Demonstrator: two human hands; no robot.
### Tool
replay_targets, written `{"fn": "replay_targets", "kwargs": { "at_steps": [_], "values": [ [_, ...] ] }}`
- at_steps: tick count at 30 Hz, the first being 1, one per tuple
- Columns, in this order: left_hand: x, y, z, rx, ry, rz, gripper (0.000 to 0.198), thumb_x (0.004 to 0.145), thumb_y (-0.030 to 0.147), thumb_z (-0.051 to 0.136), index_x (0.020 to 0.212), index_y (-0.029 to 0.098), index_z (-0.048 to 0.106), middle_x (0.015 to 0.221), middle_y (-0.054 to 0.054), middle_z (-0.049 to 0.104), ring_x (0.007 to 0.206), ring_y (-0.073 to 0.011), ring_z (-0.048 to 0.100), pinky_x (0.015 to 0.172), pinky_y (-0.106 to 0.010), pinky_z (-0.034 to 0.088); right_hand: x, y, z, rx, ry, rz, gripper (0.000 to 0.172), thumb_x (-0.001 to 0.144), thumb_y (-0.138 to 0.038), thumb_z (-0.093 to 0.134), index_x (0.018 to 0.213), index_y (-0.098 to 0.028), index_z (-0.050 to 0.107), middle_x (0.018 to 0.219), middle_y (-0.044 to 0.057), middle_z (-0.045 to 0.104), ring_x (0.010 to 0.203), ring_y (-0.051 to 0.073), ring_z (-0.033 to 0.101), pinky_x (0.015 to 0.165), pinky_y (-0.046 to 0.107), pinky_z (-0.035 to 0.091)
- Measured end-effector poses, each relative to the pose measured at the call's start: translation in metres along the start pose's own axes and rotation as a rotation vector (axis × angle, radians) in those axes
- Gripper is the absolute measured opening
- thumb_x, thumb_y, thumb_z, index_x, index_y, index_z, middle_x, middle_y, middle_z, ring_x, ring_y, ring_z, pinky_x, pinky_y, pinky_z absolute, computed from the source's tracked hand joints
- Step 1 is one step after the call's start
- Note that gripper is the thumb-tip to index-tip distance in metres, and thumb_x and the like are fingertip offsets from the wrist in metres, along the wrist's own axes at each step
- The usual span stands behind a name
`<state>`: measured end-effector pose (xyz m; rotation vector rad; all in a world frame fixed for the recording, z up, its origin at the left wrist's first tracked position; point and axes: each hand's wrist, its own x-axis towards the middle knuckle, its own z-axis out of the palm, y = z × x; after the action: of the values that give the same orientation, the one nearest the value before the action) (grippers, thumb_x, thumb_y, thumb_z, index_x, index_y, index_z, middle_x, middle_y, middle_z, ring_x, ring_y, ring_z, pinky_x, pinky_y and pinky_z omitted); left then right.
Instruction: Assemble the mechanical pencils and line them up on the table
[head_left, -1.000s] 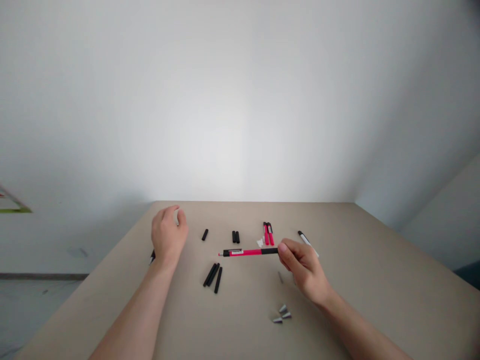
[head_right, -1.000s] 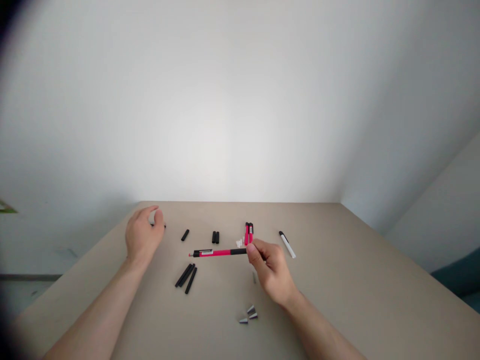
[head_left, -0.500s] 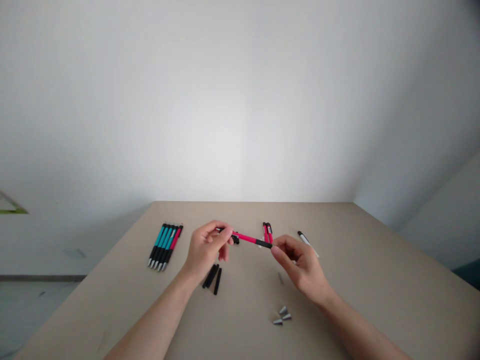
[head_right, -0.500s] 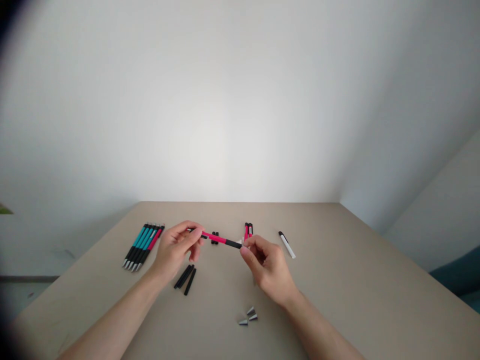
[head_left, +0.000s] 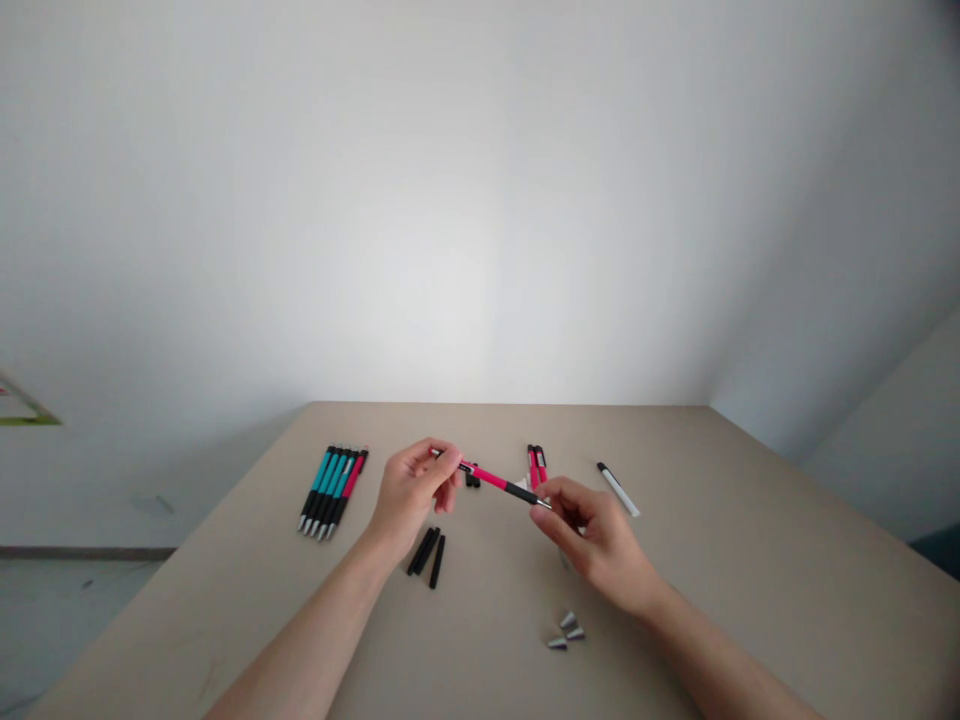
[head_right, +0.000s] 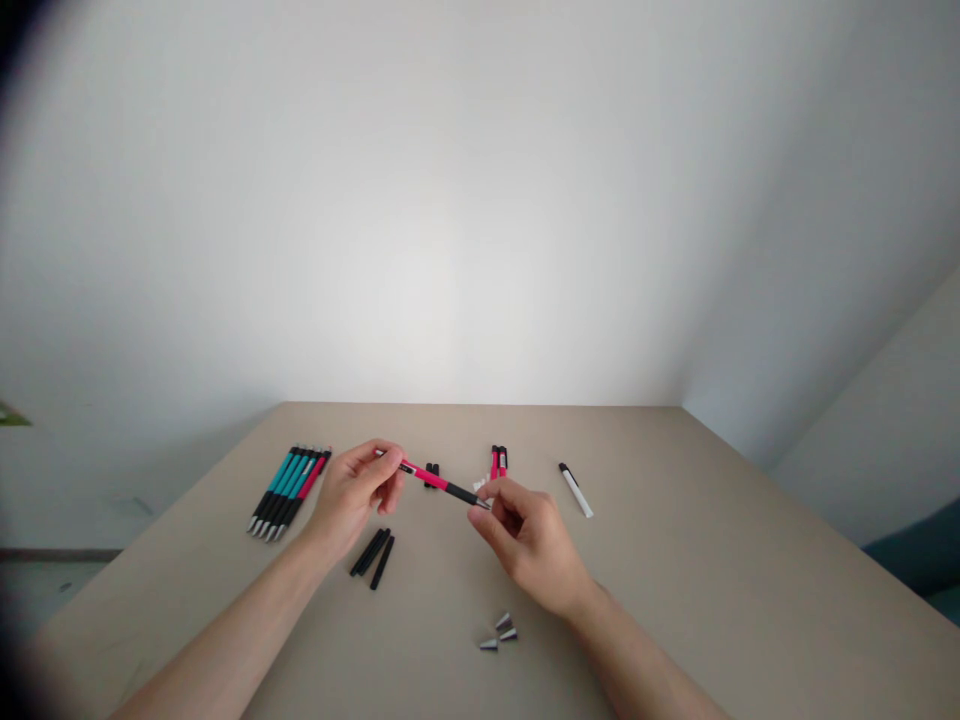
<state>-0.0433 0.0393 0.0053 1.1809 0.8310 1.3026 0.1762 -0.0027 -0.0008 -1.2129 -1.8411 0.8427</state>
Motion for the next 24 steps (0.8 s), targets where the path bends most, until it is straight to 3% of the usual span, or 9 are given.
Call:
{"fn": "replay_targets", "kwargs": {
  "at_steps": [5, 11, 24],
  "values": [
    [0.001, -0.004, 0.001, 0.065, -0.052, -0.054, 0.026, 0.072, 0.036, 0.072, 0.078, 0.014, 0.060, 0.058, 0.002, 0.058, 0.039, -0.0064, 0.048, 0.038, -0.018, 0.032, 0.000, 0.003, 0.000, -0.072, -0.040, -0.022, 0.032, 0.093, -0.041, 0.044, 0.076, -0.016, 0.056, 0.057, -0.005, 0.035, 0.052, 0.010, 0.031, 0.050, 0.025, 0.024],
    [-0.001, -0.006, 0.005, 0.082, -0.070, -0.072, 0.026, 0.076, 0.037, 0.068, 0.076, 0.013, 0.058, 0.060, 0.002, 0.058, 0.039, -0.0064, 0.049, 0.038, -0.018, 0.033, 0.001, 0.005, -0.001, -0.137, -0.082, -0.037, 0.036, 0.094, -0.040, 0.041, 0.068, -0.017, 0.050, 0.056, -0.006, 0.033, 0.052, 0.010, 0.031, 0.049, 0.024, 0.023],
    [-0.004, -0.002, 0.012, 0.085, -0.061, -0.119, 0.031, 0.077, 0.043, 0.065, 0.083, 0.013, 0.056, 0.060, 0.001, 0.055, 0.046, -0.0103, 0.054, 0.038, -0.018, 0.035, 0.001, 0.001, 0.001, -0.122, -0.104, -0.004, 0.038, 0.094, -0.043, 0.040, 0.069, -0.017, 0.052, 0.056, -0.005, 0.033, 0.052, 0.010, 0.031, 0.049, 0.024, 0.023]
  ]
}}
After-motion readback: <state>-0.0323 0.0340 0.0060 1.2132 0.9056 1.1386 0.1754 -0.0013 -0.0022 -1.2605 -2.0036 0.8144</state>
